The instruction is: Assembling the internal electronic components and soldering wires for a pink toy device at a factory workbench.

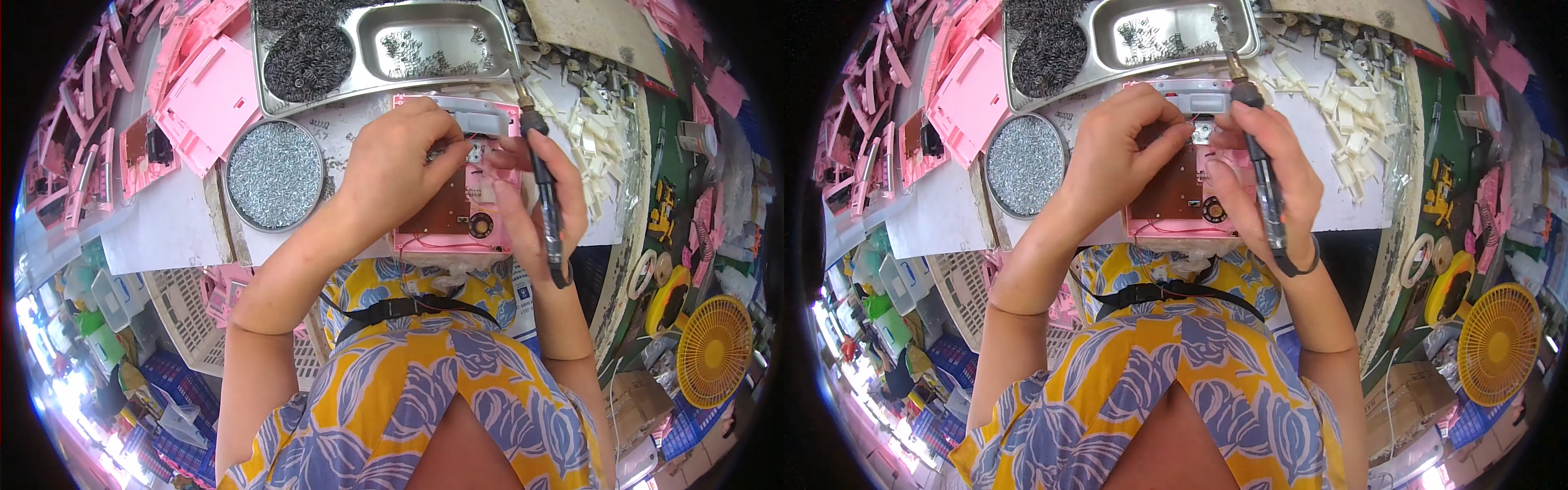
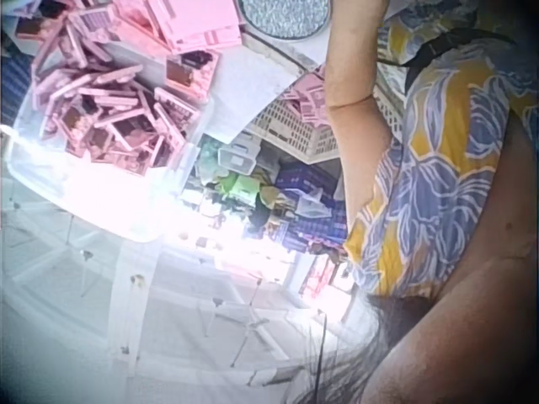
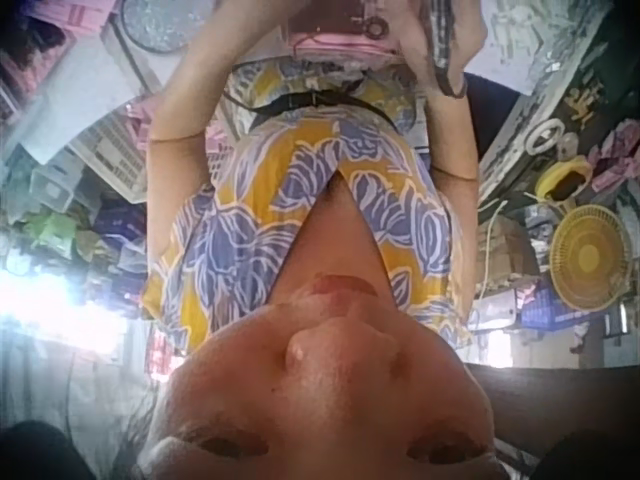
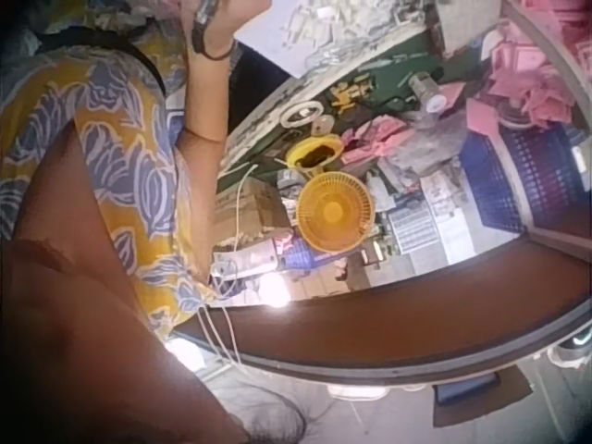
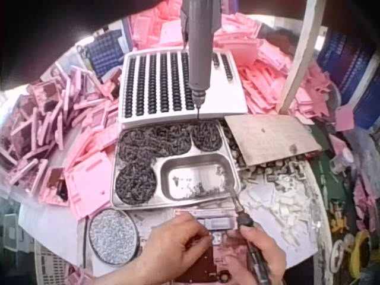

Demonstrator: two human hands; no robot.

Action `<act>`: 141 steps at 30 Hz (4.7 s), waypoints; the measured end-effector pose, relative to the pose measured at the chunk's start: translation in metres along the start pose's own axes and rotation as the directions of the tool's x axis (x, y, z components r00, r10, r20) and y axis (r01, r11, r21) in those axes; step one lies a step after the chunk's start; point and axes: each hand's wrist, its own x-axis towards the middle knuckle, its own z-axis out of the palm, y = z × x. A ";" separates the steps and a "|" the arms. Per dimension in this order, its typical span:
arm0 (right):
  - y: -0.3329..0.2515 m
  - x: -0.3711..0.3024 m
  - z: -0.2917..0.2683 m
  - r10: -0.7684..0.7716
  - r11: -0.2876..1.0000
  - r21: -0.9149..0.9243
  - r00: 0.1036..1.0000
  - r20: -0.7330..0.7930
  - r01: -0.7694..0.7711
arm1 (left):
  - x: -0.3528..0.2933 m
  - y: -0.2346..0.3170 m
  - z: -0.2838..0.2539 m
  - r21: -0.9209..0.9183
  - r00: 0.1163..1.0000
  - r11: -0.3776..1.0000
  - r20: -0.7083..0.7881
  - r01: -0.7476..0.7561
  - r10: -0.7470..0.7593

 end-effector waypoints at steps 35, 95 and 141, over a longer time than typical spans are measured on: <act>0.006 0.024 -0.067 -0.290 0.938 -0.086 0.895 0.340 0.337 | -0.005 -0.003 0.011 0.096 0.995 0.995 -0.089 -0.024 0.032; 0.005 0.061 -0.069 -0.224 0.954 -0.079 0.866 0.447 0.288 | -0.009 -0.001 0.019 0.116 0.984 0.993 -0.170 -0.035 0.054; -0.012 0.013 -0.138 -0.230 0.969 -0.051 0.958 0.173 0.241 | -0.028 0.048 -0.003 0.158 0.993 0.980 0.036 -0.121 0.116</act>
